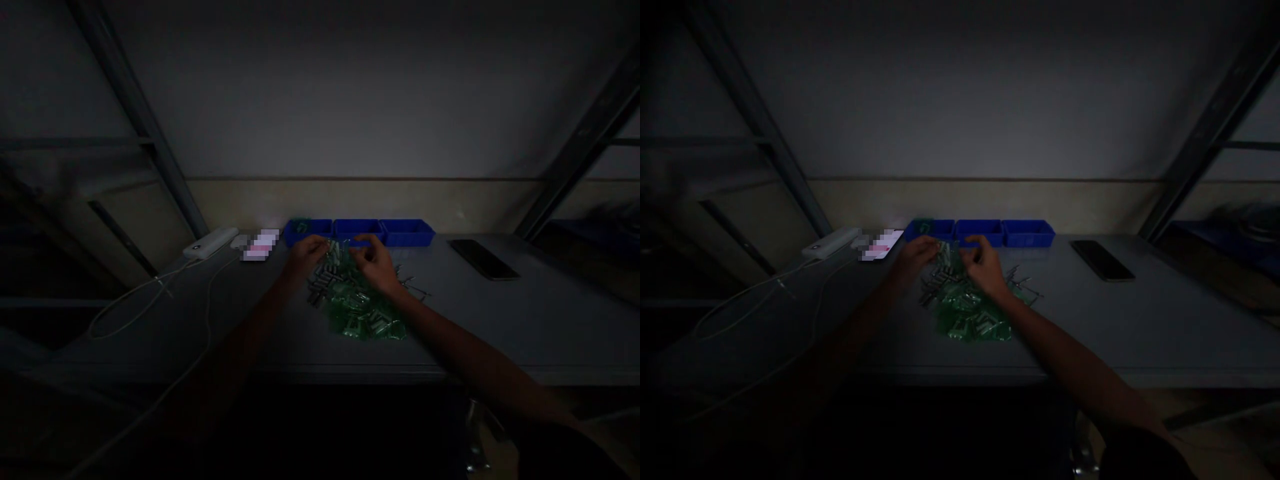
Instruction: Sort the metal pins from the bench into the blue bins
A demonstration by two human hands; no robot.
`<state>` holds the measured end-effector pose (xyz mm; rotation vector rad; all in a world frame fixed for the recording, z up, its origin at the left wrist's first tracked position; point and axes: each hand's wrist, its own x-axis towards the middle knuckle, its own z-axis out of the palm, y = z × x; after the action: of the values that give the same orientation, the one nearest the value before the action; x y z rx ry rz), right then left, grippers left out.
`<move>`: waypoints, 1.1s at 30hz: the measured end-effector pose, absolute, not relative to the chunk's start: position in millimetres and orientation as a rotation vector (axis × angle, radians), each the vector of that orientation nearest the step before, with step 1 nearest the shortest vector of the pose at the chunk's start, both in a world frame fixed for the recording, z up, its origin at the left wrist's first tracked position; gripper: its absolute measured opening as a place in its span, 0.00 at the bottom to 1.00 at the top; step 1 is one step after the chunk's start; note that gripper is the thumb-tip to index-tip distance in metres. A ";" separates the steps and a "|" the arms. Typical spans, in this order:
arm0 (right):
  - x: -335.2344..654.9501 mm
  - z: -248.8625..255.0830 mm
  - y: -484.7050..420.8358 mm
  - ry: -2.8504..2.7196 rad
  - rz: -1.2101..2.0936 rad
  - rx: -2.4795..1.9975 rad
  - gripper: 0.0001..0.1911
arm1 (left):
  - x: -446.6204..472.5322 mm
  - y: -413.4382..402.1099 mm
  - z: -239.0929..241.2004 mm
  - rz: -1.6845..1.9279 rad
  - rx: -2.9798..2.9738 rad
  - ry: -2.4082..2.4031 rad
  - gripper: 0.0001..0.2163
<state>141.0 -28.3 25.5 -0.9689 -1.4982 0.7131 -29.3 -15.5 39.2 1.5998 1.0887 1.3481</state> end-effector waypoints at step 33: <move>141.3 25.5 -40.7 -1.649 0.245 -0.952 0.08 | -21.6 -12.5 33.6 1.171 1.167 0.989 0.14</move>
<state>141.3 -40.7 25.5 -0.9524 -1.6492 0.2451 -21.6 -12.5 33.6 1.1672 0.9888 1.1712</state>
